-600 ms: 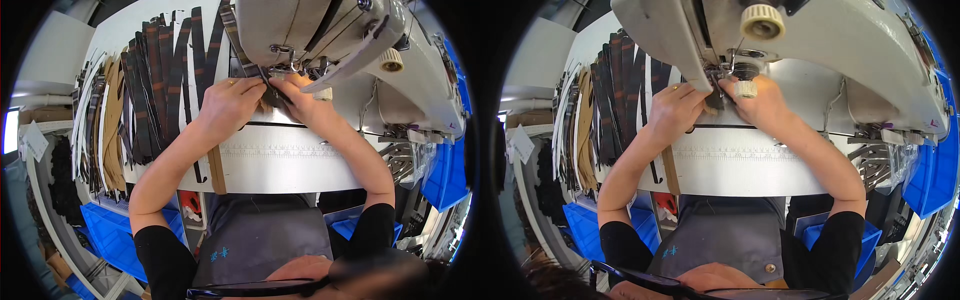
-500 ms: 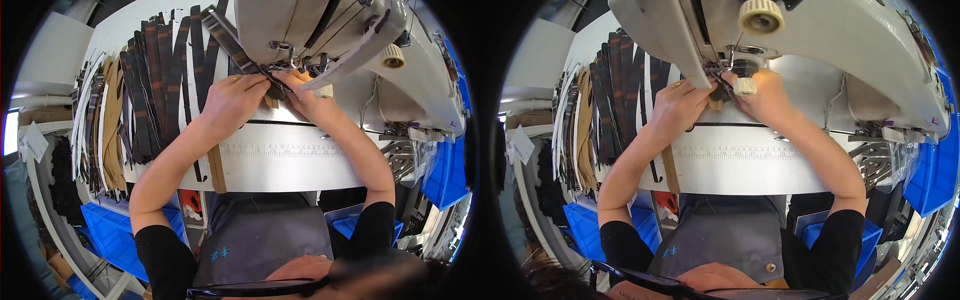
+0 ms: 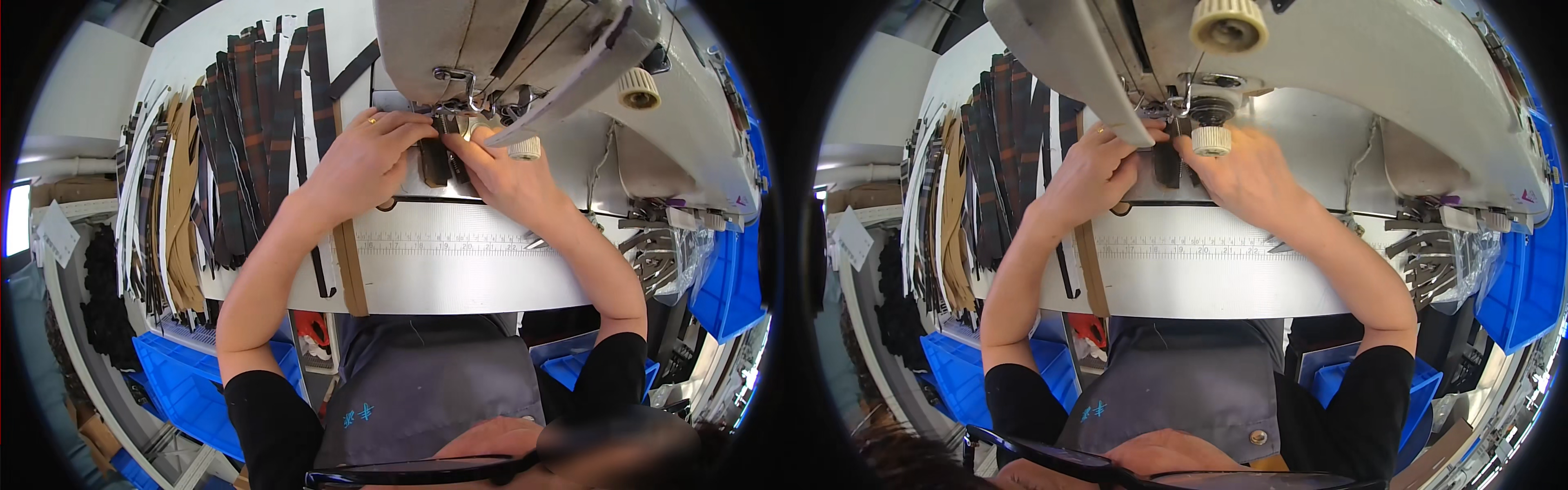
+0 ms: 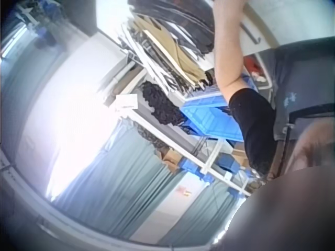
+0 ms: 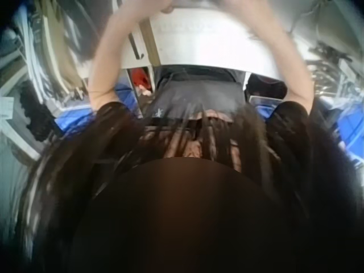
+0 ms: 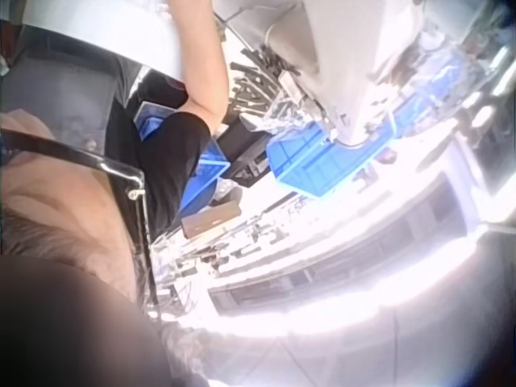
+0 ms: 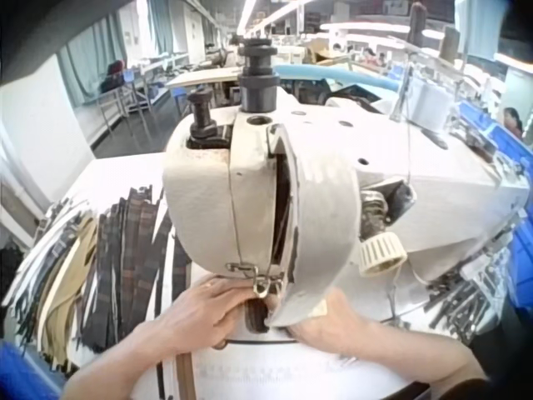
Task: Sewing together zipper strips and fabric components using an industrial sewing machine.
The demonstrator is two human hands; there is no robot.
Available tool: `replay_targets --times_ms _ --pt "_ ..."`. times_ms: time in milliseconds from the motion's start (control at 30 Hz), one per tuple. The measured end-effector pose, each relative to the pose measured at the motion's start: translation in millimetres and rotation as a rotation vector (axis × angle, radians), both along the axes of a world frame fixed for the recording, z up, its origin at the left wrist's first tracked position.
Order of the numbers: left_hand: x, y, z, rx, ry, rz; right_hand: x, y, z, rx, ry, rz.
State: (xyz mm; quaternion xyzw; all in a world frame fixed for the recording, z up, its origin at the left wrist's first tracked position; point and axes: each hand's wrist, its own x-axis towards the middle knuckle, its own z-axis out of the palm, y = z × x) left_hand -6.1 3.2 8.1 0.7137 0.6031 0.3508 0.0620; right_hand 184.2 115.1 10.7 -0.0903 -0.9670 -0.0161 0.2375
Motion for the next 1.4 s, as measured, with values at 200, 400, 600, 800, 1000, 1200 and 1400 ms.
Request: replay_targets --times_ms 200,400,600,800,1000,1200,1400 --pt "-8.4 1.6 2.2 -0.097 -0.032 -0.065 -0.8 2.5 -4.7 -0.22 0.064 0.057" --pt "-45.2 24.3 17.1 0.025 0.152 0.297 -1.5 0.1 1.4 -0.234 -0.046 0.028" --pt "-51.8 58.1 2.1 -0.112 0.33 0.459 -1.1 -3.4 -3.2 -0.219 -0.14 -0.032" --pt "-62.1 -8.4 35.5 0.027 0.532 0.543 0.9 -2.0 -6.1 -0.167 -0.135 -0.018" --pt "-14.5 -56.7 34.7 -0.033 0.593 0.26 0.2 -1.8 -5.2 -0.136 -0.139 -0.023" --pt "6.7 -0.1 7.4 -0.035 0.352 -0.088 -5.8 0.5 -1.0 -0.249 0.049 0.042" --pt "-1.2 6.2 4.2 -0.056 0.065 0.0 2.2 -9.1 17.5 -0.282 -0.159 -0.193"
